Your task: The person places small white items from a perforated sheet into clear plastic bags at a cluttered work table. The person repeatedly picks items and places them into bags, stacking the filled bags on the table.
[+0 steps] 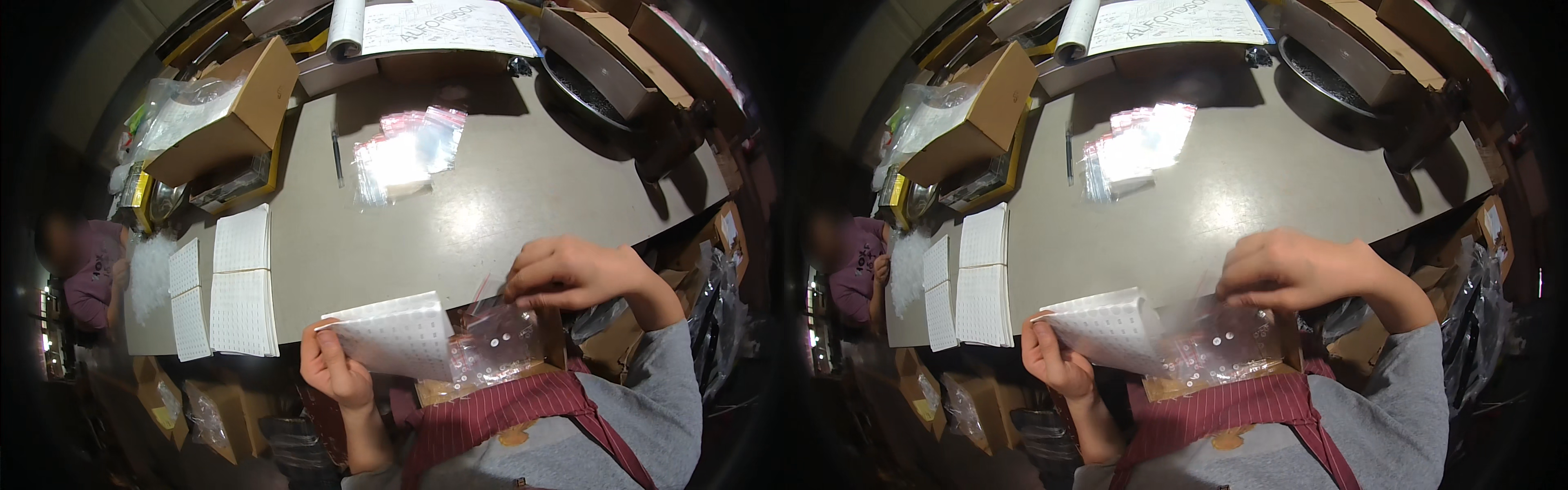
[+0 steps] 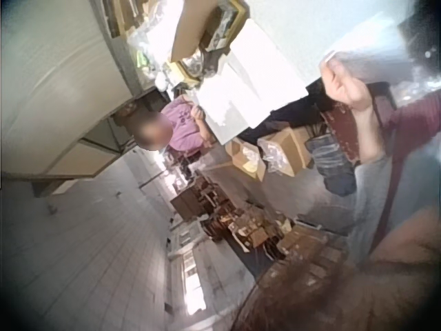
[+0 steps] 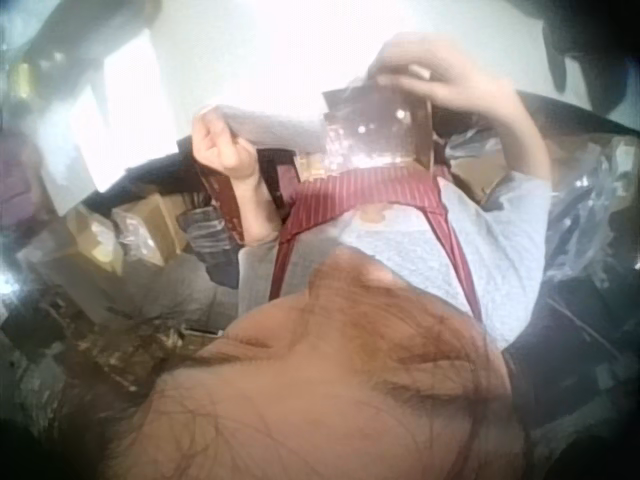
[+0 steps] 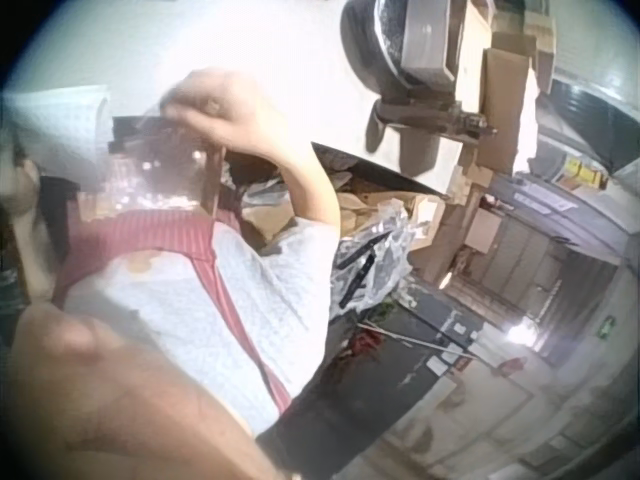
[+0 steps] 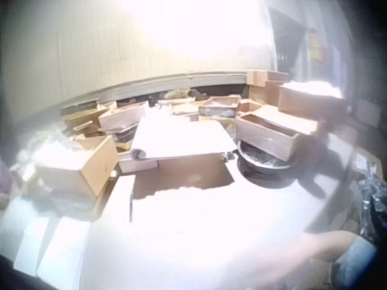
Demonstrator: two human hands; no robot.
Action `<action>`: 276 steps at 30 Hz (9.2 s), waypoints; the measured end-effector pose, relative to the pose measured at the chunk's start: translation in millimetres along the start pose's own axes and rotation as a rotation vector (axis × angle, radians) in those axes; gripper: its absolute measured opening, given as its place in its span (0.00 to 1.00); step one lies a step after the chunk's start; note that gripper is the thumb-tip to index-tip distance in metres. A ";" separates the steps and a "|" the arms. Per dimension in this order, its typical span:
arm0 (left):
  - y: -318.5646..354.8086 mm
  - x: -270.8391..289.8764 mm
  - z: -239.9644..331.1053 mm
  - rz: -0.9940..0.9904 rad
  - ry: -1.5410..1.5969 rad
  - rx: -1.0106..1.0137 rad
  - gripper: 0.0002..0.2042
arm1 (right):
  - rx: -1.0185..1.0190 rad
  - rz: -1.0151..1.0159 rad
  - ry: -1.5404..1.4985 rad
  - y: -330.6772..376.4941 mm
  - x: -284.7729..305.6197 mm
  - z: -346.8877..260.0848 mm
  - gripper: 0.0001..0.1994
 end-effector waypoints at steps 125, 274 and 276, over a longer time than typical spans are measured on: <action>9.5 -53.2 82.5 -0.465 -0.311 -0.207 0.19 | -0.016 0.221 -0.505 -12.3 -22.4 -6.1 0.10; -12.0 -72.3 3.0 -0.445 0.287 0.274 0.09 | 0.037 0.596 -0.428 -14.0 58.7 37.5 0.21; -8.0 -70.0 8.6 -0.428 0.293 0.271 0.09 | 0.312 0.582 0.307 1.6 29.2 27.2 0.26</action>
Point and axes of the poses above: each hand's wrist, its own y-axis away from the middle knuckle, its own x-axis out of the back of the hand, z = x × y, the point moved 4 cm from there along -y, towards the middle knuckle, and after that the axes turned 15 degrees about -y, right-handed, at the moved point
